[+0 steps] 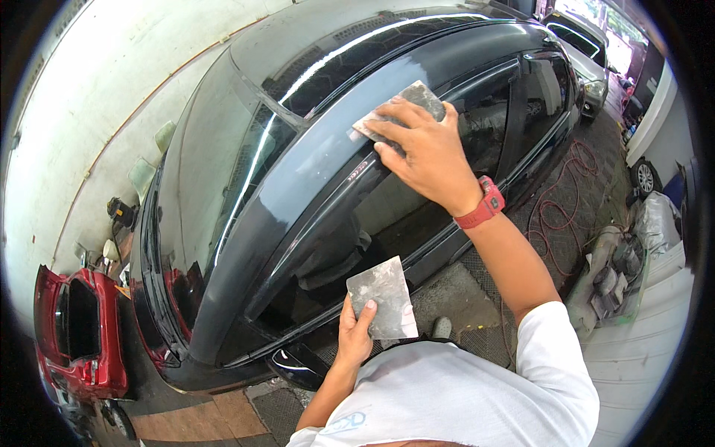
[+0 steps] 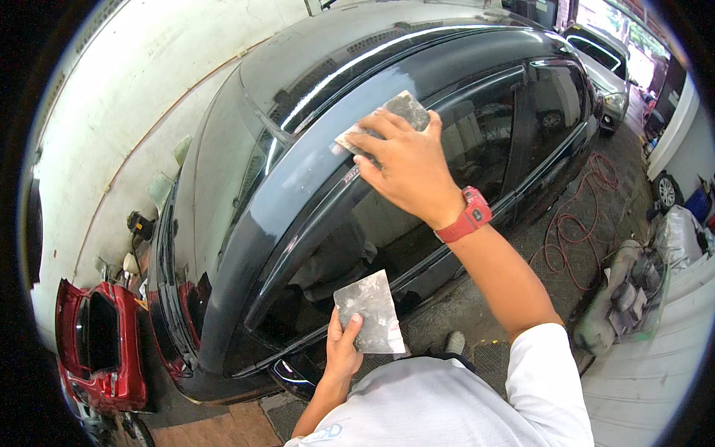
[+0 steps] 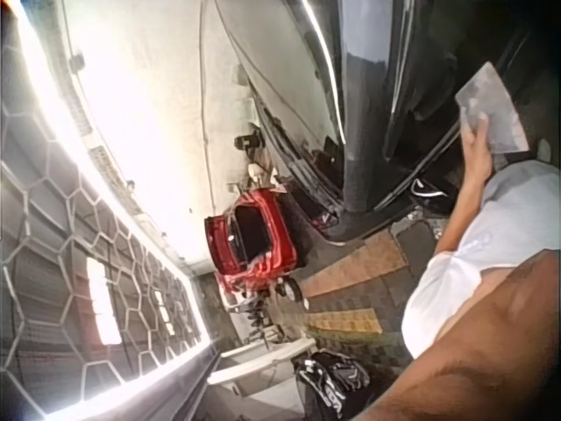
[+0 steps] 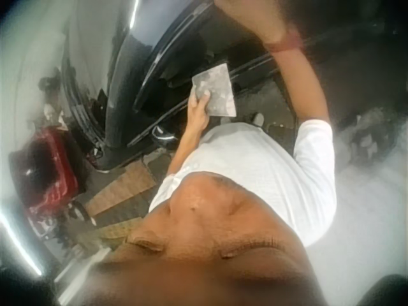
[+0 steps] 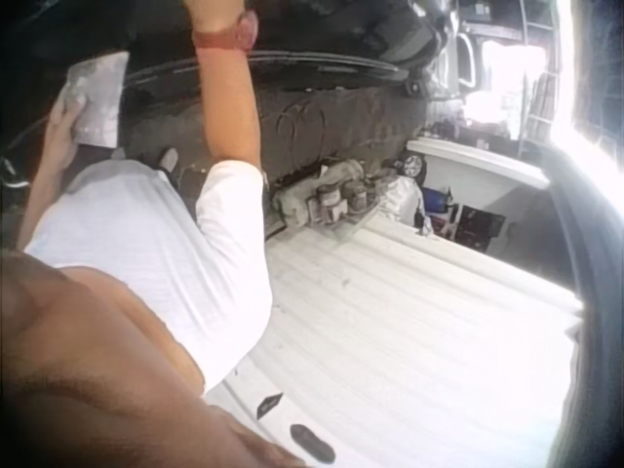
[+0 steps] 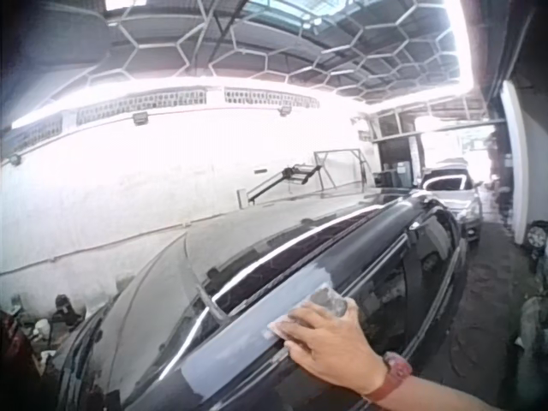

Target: The person sands the black exterior surface of a car with pieces of sandpaper, then applies a white substance from a container onto the sandpaper using a small flat tool.

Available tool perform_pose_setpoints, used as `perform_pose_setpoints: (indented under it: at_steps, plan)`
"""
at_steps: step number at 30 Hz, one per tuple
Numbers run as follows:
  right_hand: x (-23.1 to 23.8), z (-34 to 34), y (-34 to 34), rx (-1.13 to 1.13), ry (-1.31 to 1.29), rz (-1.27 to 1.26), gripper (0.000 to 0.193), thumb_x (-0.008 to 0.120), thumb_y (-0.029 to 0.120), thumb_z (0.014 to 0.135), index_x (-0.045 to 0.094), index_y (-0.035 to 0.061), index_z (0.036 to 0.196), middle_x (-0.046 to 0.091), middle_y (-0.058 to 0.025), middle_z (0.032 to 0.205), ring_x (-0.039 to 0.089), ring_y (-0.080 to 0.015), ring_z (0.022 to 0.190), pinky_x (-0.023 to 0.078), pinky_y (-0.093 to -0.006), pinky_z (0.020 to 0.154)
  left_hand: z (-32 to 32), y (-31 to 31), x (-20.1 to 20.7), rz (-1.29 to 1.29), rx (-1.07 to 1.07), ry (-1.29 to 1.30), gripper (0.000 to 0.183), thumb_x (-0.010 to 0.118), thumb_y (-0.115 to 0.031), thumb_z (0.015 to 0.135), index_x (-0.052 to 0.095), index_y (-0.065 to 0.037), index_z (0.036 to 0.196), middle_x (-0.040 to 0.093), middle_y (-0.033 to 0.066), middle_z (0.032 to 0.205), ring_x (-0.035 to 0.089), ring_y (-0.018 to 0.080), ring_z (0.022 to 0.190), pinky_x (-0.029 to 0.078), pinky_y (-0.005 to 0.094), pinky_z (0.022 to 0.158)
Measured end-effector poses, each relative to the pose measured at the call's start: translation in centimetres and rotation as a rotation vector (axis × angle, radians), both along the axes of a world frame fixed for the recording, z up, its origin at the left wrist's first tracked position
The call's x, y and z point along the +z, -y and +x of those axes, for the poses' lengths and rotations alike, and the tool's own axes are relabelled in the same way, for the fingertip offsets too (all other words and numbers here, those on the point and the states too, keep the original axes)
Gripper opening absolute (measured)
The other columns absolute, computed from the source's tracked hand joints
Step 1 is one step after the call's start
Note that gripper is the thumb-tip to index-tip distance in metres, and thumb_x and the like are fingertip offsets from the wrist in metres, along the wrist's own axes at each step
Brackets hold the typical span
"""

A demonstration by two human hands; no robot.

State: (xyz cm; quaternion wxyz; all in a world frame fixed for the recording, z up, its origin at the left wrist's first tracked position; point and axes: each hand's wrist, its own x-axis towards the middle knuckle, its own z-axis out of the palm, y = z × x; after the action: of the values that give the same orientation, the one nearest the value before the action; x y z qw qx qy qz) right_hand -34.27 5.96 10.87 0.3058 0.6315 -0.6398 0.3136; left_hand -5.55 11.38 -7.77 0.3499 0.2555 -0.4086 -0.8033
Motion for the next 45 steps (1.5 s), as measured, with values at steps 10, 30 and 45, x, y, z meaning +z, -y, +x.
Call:
perform_pose_setpoints:
  at_steps: [10,30,45]
  plan:
    - [-2.0,0.4,-1.9,0.038,-0.051,0.089,0.033,0.071,0.027,0.097,0.074,0.0239,0.13,0.066,0.0003,0.138,0.056,-0.0239,0.141,0.03,-0.072,0.111,-0.4,0.5,-0.2,-0.04,-0.035,0.034,0.043,0.062,-0.018,0.111,0.052,-0.002,0.15,0.066,0.0058,0.135,0.06,0.0136,0.123,0.046,0.0323,0.109]
    - [-2.4,1.0,-1.1,0.009,-0.021,0.048,0.034,0.071,0.026,0.096,0.074,0.0229,0.13,0.065,0.0007,0.14,0.057,-0.0239,0.141,0.029,-0.0717,0.112,-0.1,0.2,-1.2,-0.032,0.014,0.065,0.044,0.063,-0.019,0.111,0.052,-0.003,0.15,0.066,0.0058,0.136,0.06,0.0135,0.122,0.046,0.0318,0.109]
    - [-1.1,1.9,-1.0,0.002,-0.009,0.083,0.032,0.071,0.027,0.095,0.075,0.0228,0.127,0.066,-0.0002,0.135,0.059,-0.0224,0.137,0.031,-0.0714,0.109,-0.1,0.5,-1.2,-0.015,-0.031,0.056,0.045,0.064,-0.019,0.11,0.053,-0.002,0.15,0.066,0.0058,0.135,0.06,0.0142,0.122,0.046,0.0314,0.108]
